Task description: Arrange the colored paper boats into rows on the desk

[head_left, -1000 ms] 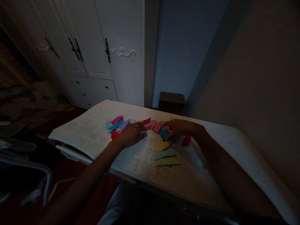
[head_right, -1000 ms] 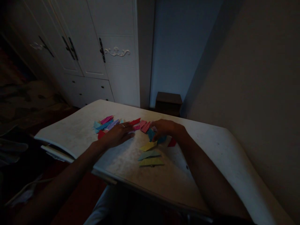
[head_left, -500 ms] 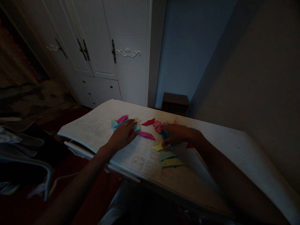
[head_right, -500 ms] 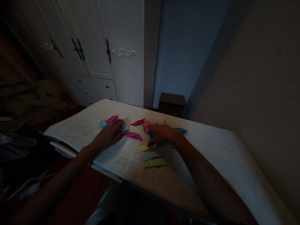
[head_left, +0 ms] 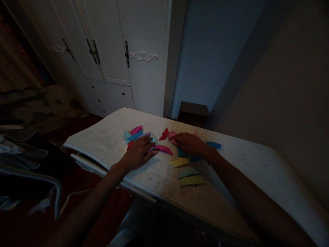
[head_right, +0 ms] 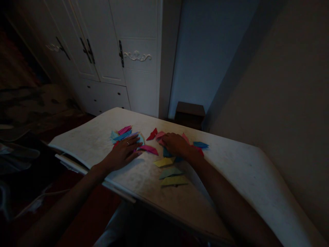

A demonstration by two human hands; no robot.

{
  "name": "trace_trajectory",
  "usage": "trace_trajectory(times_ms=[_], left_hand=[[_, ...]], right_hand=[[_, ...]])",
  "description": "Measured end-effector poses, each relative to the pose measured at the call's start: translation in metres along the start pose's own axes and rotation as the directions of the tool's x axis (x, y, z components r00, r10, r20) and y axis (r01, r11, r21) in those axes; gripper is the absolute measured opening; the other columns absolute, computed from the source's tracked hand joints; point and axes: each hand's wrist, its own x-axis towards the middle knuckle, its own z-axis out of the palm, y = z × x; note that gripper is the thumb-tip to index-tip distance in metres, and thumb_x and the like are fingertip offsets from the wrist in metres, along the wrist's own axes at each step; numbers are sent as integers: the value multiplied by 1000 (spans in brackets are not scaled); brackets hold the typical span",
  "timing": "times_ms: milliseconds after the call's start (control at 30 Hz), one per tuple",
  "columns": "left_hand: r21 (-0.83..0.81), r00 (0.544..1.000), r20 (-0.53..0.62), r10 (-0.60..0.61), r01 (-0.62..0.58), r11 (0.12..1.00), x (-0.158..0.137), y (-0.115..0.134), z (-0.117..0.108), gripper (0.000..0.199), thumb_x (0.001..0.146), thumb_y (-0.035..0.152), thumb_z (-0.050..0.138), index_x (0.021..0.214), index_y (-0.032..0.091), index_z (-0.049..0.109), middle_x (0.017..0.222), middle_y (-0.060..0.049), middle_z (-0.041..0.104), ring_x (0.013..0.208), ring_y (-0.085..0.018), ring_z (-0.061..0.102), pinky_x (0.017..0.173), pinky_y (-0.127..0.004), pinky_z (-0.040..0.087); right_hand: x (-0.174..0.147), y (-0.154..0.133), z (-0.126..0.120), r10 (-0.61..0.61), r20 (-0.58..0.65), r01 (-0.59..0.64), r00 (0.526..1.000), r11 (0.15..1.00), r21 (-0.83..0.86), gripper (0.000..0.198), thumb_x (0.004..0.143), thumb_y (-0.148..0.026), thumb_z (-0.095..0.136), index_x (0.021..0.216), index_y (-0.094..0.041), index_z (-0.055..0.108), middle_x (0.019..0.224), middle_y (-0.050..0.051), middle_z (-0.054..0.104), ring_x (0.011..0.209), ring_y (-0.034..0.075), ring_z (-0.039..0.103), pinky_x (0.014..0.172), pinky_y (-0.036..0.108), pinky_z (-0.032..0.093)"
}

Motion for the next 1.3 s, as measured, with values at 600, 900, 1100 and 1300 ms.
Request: trace_trajectory(times_ms=[600, 900, 1100, 1300], left_hand=[[2, 998, 6, -70, 70, 998, -4, 2, 3, 55, 95, 53, 43, 136, 16, 49, 139, -15, 54, 139, -30, 37, 111, -52, 37], [35, 996, 38, -79, 78, 996, -4, 3, 2, 52, 95, 49, 45, 135, 17, 52, 144, -16, 49, 136, -31, 42, 109, -52, 39], [26, 997, 50, -64, 63, 998, -2, 5, -1, 47, 96, 49, 43, 128, 18, 60, 140, -15, 54, 131, -31, 48, 108, -52, 41], [51, 995, 65, -79, 76, 996, -3, 3, 1, 51, 97, 51, 40, 130, 18, 59, 138, -15, 55, 130, -29, 49, 108, -48, 42]], right_hand=[[34, -19, 48, -334, -260, 398, 906, 880, 258, 43, 86, 0, 44, 124, -13, 59, 129, 16, 62, 116, 23, 60, 100, 37, 45], [25, -11, 22, -203, -225, 260, 953, 929, 263, 47, 86, -2, 45, 129, -17, 59, 132, 13, 61, 123, 25, 56, 105, 45, 41], [-23, 10, -21, -206, 120, 142, 971, 904, 403, 82, 75, -45, 76, 147, -25, 40, 155, 10, 34, 141, 31, 32, 115, 48, 27], [-47, 12, -15, -224, 372, 101, 901, 942, 321, 129, 48, -54, 89, 154, -26, 21, 162, 12, 12, 147, 37, 5, 119, 49, 11]])
